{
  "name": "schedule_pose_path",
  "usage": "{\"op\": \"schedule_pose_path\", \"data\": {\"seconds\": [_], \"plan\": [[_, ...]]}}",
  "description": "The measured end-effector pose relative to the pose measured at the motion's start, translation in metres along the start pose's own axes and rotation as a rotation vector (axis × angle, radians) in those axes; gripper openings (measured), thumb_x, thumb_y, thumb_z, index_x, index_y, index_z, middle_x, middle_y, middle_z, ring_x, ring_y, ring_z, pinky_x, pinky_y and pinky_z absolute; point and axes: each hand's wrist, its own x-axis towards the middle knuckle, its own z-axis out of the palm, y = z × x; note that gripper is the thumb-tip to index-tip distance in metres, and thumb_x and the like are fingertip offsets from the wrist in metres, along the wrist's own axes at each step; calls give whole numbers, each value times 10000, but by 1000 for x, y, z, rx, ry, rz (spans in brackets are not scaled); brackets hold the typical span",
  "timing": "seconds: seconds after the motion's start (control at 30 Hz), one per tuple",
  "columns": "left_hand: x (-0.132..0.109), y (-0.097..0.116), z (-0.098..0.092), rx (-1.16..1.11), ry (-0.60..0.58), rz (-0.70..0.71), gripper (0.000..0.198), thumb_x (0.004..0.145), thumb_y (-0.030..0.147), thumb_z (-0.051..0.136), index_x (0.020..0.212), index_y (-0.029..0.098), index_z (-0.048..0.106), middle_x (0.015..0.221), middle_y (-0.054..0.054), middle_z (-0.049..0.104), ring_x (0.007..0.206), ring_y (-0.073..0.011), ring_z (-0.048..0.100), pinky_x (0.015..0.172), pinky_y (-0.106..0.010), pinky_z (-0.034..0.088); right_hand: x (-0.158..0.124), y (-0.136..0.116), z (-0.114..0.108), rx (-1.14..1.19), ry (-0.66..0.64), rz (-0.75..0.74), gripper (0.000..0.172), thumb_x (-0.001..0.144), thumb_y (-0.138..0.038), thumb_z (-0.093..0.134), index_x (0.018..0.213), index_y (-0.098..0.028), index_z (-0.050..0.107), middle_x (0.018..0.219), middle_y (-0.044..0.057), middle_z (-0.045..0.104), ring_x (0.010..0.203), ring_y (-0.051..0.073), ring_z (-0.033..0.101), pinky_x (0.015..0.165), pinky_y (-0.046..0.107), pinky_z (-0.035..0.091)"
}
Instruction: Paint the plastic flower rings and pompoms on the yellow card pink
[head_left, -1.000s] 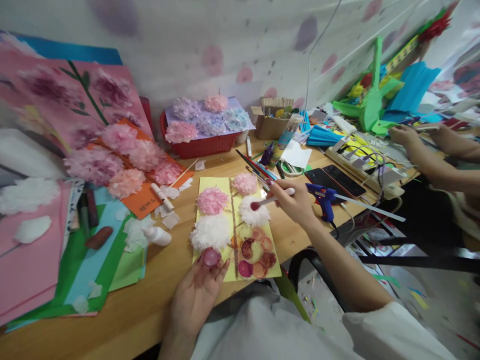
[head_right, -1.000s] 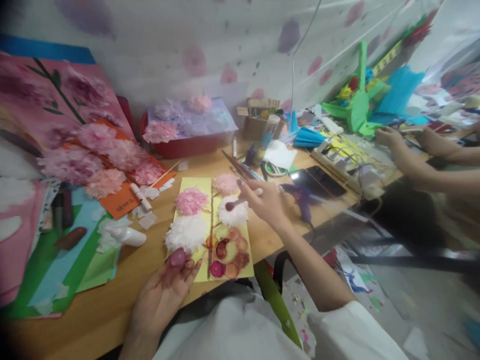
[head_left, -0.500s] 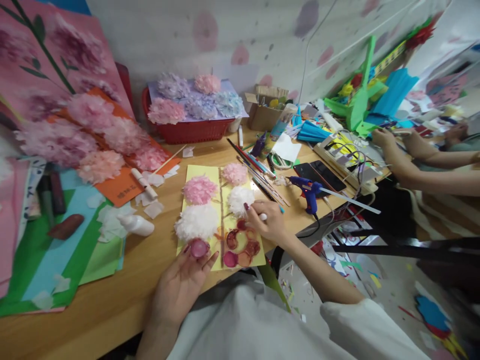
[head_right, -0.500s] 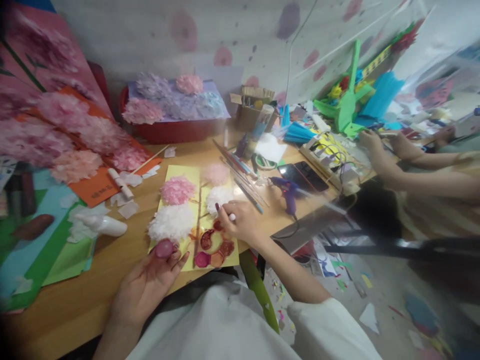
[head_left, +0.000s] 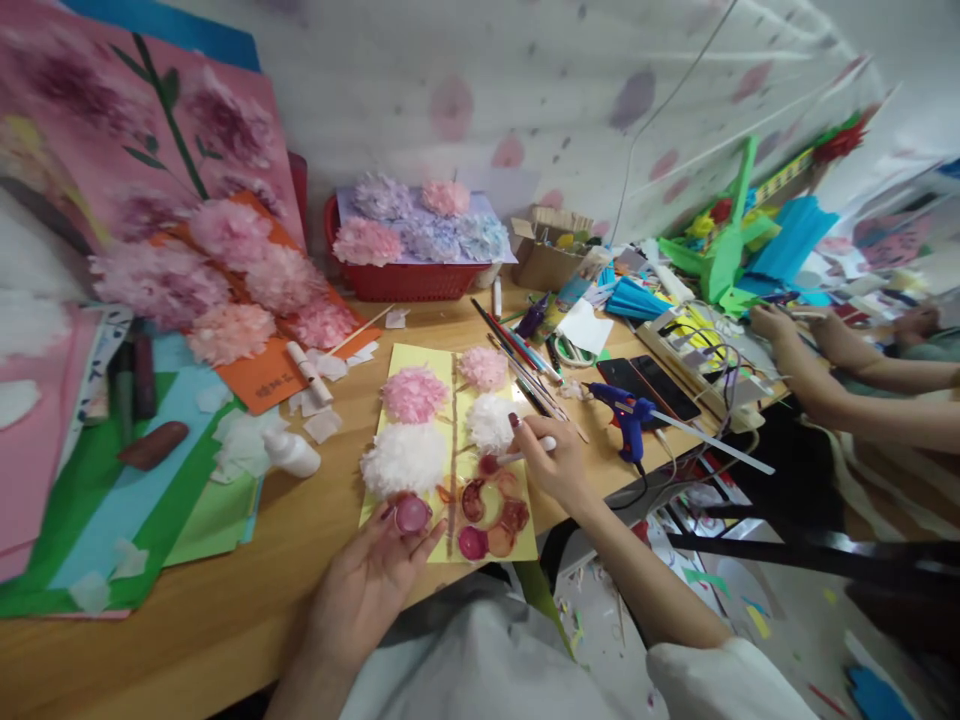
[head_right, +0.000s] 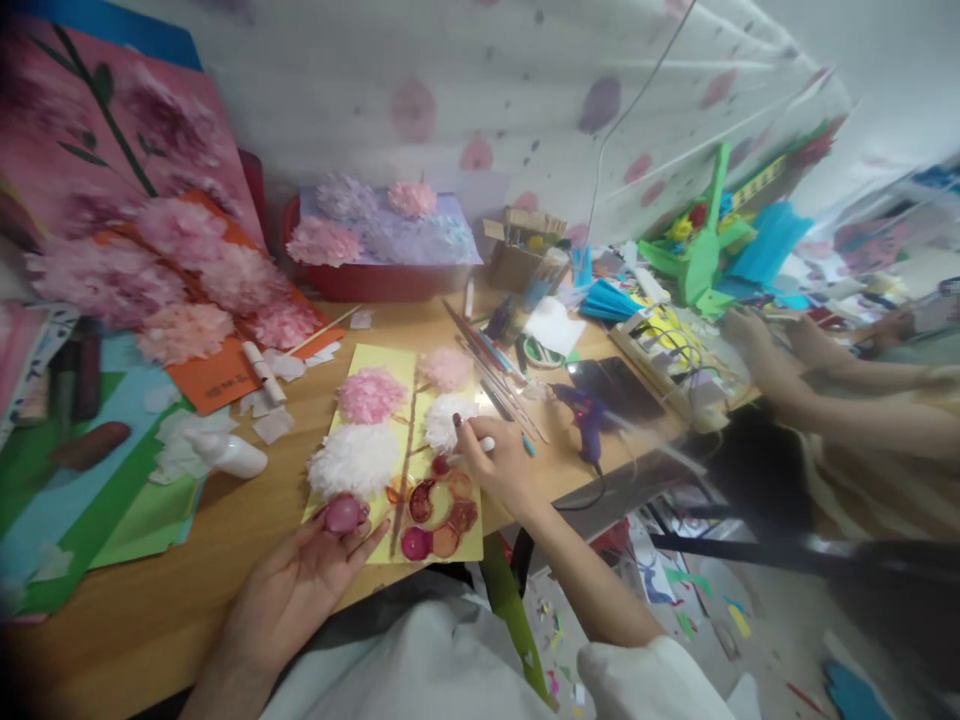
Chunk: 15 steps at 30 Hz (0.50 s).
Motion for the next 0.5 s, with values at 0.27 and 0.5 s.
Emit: {"op": "schedule_pose_path", "data": {"seconds": [0.27, 0.5], "plan": [[3, -1, -10, -7, -193, -28, 174, 844, 57, 575, 808, 133, 727, 815, -95, 761, 823, -212, 730, 1071, -538, 486, 52, -38, 4, 89, 78, 23, 591, 960, -591, 478, 543, -195, 616, 425, -4, 469, 420, 125, 427, 454, 278, 303], [2, -4, -15, -94, -168, 10, 174, 828, 32, 588, 769, 131, 720, 832, -88, 764, 797, -211, 724, 912, -479, 581, 104, -56, 65, -267, -434, -325, 562, 1022, -472, 364, 564, -191, 527, 553, 24, 564, 521, 115, 453, 552, 260, 313]]}}
